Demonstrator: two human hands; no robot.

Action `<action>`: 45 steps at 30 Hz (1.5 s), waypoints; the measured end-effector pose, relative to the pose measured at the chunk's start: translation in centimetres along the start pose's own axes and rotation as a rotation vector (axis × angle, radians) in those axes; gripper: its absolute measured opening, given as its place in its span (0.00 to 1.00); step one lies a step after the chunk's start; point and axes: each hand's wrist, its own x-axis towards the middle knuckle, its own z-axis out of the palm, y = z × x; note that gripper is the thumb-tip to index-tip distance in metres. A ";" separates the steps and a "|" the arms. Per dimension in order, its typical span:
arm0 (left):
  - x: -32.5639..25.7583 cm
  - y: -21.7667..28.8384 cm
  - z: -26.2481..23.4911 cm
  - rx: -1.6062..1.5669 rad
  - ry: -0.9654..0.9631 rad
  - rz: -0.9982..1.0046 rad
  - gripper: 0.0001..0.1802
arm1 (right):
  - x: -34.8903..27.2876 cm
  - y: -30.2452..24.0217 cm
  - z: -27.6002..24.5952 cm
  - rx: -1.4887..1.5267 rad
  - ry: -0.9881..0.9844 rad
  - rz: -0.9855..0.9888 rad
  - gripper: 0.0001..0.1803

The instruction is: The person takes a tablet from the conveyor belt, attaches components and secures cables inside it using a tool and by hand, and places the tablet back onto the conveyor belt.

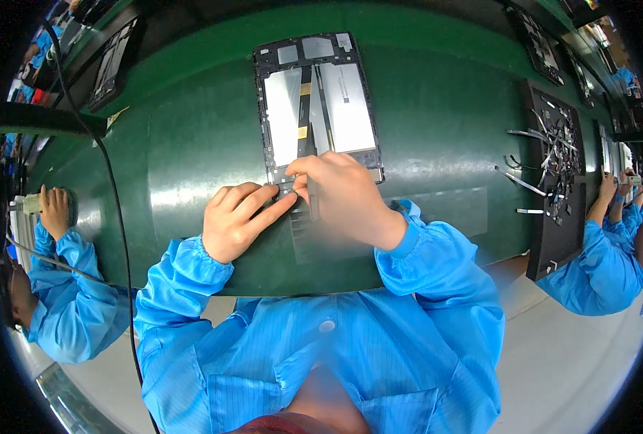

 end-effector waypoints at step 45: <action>-0.1 0.1 0.2 -0.131 0.024 -0.077 0.21 | -3.3 0.1 -0.4 0.391 0.021 0.206 0.11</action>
